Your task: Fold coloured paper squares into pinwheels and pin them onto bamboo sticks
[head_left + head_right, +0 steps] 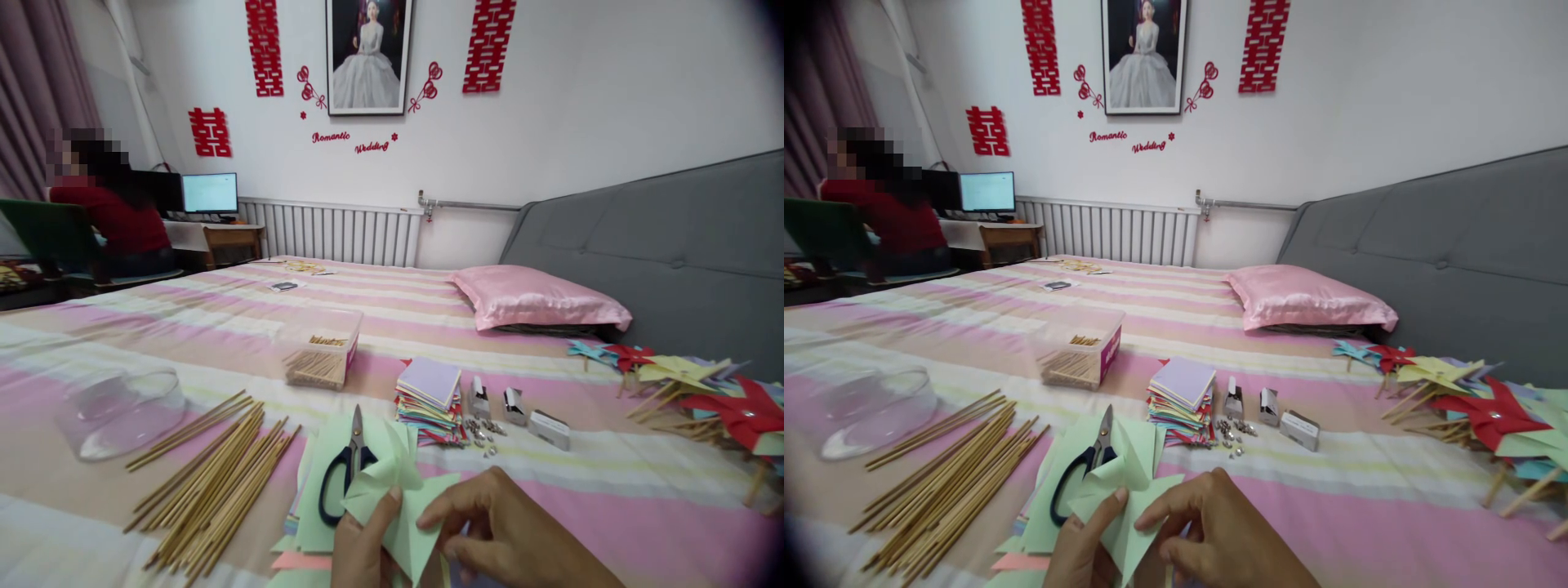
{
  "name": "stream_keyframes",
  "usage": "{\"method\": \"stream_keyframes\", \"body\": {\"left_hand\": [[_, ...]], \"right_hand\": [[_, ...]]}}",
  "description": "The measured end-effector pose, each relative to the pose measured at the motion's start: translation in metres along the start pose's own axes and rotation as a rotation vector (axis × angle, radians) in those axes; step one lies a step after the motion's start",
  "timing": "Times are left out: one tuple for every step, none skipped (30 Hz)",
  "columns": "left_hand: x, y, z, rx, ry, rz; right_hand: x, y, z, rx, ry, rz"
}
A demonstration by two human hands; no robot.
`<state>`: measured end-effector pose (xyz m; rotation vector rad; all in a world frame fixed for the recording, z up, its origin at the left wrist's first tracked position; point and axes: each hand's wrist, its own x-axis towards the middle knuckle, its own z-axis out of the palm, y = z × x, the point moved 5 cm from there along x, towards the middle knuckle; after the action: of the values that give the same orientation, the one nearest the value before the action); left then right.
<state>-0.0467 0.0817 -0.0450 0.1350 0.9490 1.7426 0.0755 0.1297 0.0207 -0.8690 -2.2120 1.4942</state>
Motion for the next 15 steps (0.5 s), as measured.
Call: {"method": "stream_keyframes", "body": {"left_hand": [[0.0, 0.0, 0.0, -0.01, -0.007, -0.003], [0.0, -0.001, 0.0, -0.014, -0.013, -0.008], [0.0, -0.001, 0.0, -0.008, -0.017, -0.01], [0.001, -0.001, 0.0, 0.004, -0.025, -0.007], [0.001, -0.001, 0.0, 0.017, -0.034, 0.001], [0.0, -0.001, 0.001, 0.031, -0.04, 0.013], [0.0, 0.0, 0.001, 0.042, -0.043, 0.022], [0.0, 0.0, 0.001, 0.047, -0.043, 0.026], [0.0, 0.0, 0.002, 0.047, -0.04, 0.025], [-0.001, -0.001, 0.002, 0.041, -0.036, 0.023], [-0.001, -0.001, 0.002, 0.035, -0.033, 0.022], [-0.001, -0.001, 0.002, 0.032, -0.033, 0.022], [0.0, -0.001, 0.001, 0.03, -0.031, 0.023], [0.0, -0.002, 0.001, 0.035, -0.027, 0.028], [0.001, -0.002, 0.0, 0.045, -0.02, 0.033]], "right_hand": [[0.0, -0.001, 0.0, -0.004, 0.011, -0.013], [0.001, -0.002, 0.001, -0.007, 0.021, -0.02], [0.002, -0.002, 0.002, -0.009, 0.029, -0.023], [0.003, -0.003, 0.002, -0.011, 0.04, -0.025], [0.004, -0.004, 0.002, -0.013, 0.05, -0.026], [0.006, -0.005, 0.003, -0.012, 0.06, -0.027], [0.007, -0.006, 0.003, -0.009, 0.071, -0.027], [0.008, -0.007, 0.003, -0.004, 0.088, -0.025], [0.01, -0.008, 0.003, 0.0, 0.107, -0.022], [0.011, -0.008, 0.002, 0.002, 0.128, -0.02], [0.012, -0.008, 0.002, 0.002, 0.147, -0.017], [0.013, -0.008, 0.002, -0.002, 0.166, -0.011], [0.014, -0.007, 0.002, -0.007, 0.183, -0.002], [0.015, -0.006, 0.002, -0.012, 0.199, 0.008], [0.015, -0.005, 0.002, -0.016, 0.212, 0.017]]}}
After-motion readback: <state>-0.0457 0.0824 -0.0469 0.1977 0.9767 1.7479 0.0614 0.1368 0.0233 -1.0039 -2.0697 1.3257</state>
